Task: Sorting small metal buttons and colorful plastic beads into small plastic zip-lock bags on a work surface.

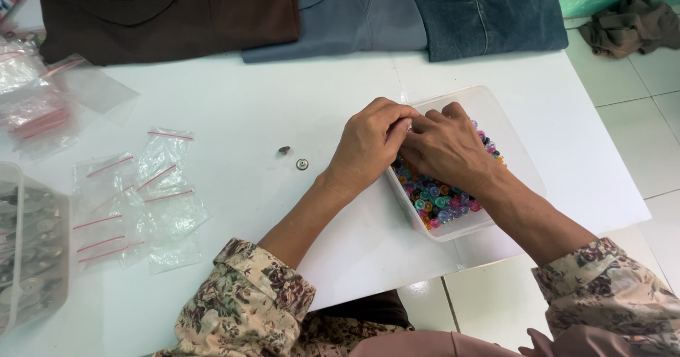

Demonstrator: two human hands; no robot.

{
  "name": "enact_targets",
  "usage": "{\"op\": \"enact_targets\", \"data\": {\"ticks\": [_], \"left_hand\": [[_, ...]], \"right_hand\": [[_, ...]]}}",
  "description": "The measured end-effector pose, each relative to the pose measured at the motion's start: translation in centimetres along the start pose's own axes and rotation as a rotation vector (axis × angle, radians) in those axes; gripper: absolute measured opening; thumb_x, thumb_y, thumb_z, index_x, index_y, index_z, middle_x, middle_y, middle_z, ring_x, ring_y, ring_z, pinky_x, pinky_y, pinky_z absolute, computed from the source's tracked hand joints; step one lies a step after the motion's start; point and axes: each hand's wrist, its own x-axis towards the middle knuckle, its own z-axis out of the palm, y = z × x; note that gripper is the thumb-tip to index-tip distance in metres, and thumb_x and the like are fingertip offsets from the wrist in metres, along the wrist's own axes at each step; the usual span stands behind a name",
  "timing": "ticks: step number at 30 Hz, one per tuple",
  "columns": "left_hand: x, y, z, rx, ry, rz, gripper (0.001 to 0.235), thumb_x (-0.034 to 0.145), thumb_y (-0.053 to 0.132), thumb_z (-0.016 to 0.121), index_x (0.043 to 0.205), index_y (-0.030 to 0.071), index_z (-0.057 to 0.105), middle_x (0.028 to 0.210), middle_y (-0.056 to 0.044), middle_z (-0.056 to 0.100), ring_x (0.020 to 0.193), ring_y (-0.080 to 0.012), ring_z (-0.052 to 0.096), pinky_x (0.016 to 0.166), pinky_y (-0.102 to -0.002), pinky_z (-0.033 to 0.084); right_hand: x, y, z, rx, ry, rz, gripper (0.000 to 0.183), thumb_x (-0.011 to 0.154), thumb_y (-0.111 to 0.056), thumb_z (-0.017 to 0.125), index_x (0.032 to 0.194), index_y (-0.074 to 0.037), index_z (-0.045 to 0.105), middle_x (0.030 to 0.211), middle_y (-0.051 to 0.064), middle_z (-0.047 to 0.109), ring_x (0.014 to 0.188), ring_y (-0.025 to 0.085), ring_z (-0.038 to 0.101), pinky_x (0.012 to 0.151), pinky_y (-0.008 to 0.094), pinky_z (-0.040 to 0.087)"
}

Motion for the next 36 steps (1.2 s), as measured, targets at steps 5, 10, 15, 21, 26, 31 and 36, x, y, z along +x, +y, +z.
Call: {"op": "enact_targets", "data": {"ticks": [5, 10, 15, 21, 26, 31, 36], "left_hand": [[0.2, -0.1, -0.2, -0.018, 0.001, -0.004, 0.012, 0.101, 0.007, 0.060, 0.108, 0.002, 0.068, 0.088, -0.007, 0.064, 0.083, -0.0186, 0.073, 0.067, -0.027, 0.064], [0.3, -0.3, -0.4, -0.056, -0.012, -0.012, 0.013, 0.100, 0.008, 0.061, 0.109, 0.003, 0.069, 0.089, -0.007, 0.065, 0.084, -0.0188, 0.073, 0.067, -0.026, 0.064], [0.2, -0.6, 0.4, -0.157, 0.010, -0.035, 0.020, 0.098, 0.015, 0.069, 0.116, 0.006, 0.068, 0.100, -0.007, 0.064, 0.095, -0.0189, 0.071, 0.075, -0.028, 0.064], [0.1, -0.1, 0.4, -0.182, 0.007, -0.017, 0.020, 0.098, 0.019, 0.071, 0.114, 0.008, 0.066, 0.101, -0.005, 0.063, 0.093, -0.0155, 0.070, 0.077, -0.025, 0.063], [0.3, -0.3, 0.5, -0.178, 0.026, -0.020, 0.016, 0.098, 0.016, 0.070, 0.111, 0.005, 0.068, 0.096, -0.007, 0.067, 0.087, -0.0154, 0.072, 0.073, -0.025, 0.063], [0.5, 0.1, -0.2, -0.178, 0.038, -0.021, 0.015, 0.099, 0.015, 0.069, 0.109, 0.005, 0.069, 0.095, -0.008, 0.069, 0.085, -0.0153, 0.073, 0.071, -0.025, 0.063], [0.6, 0.4, -0.4, -0.218, 0.031, -0.035, 0.014, 0.099, 0.013, 0.068, 0.110, 0.004, 0.069, 0.095, -0.008, 0.070, 0.084, -0.0146, 0.073, 0.070, -0.024, 0.062]], "right_hand": [[0.1, 0.2, 0.5, 0.004, -0.007, 0.002, 0.022, 0.090, -0.040, 0.071, 0.081, -0.021, 0.077, 0.078, -0.001, 0.069, 0.083, 0.018, 0.068, 0.088, 0.043, 0.049], [0.3, -0.2, -2.7, 0.102, -0.034, 0.055, 0.014, 0.089, -0.034, 0.074, 0.087, -0.022, 0.080, 0.078, 0.000, 0.073, 0.082, 0.017, 0.071, 0.088, 0.041, 0.049], [-0.7, 1.6, -5.2, 0.881, 0.015, 0.392, 0.018, 0.097, -0.020, 0.071, 0.099, -0.004, 0.080, 0.081, 0.013, 0.074, 0.079, 0.027, 0.070, 0.085, 0.046, 0.050], [-0.6, 1.6, -6.0, 1.207, 0.018, 0.507, 0.022, 0.094, -0.019, 0.071, 0.103, -0.001, 0.078, 0.077, 0.016, 0.074, 0.073, 0.024, 0.065, 0.079, 0.040, 0.051], [-0.7, 2.0, -6.0, 1.149, -0.010, 0.500, 0.022, 0.094, -0.018, 0.073, 0.104, 0.000, 0.078, 0.080, 0.017, 0.075, 0.074, 0.025, 0.066, 0.078, 0.040, 0.052], [-0.8, 2.2, -4.9, 0.903, -0.137, 0.429, 0.018, 0.091, -0.010, 0.074, 0.102, 0.003, 0.080, 0.083, 0.023, 0.076, 0.075, 0.035, 0.072, 0.076, 0.044, 0.054], [-0.9, 2.4, -4.9, 0.782, -0.166, 0.422, 0.018, 0.091, -0.011, 0.074, 0.103, 0.001, 0.080, 0.086, 0.022, 0.076, 0.076, 0.034, 0.072, 0.074, 0.043, 0.054]]}}
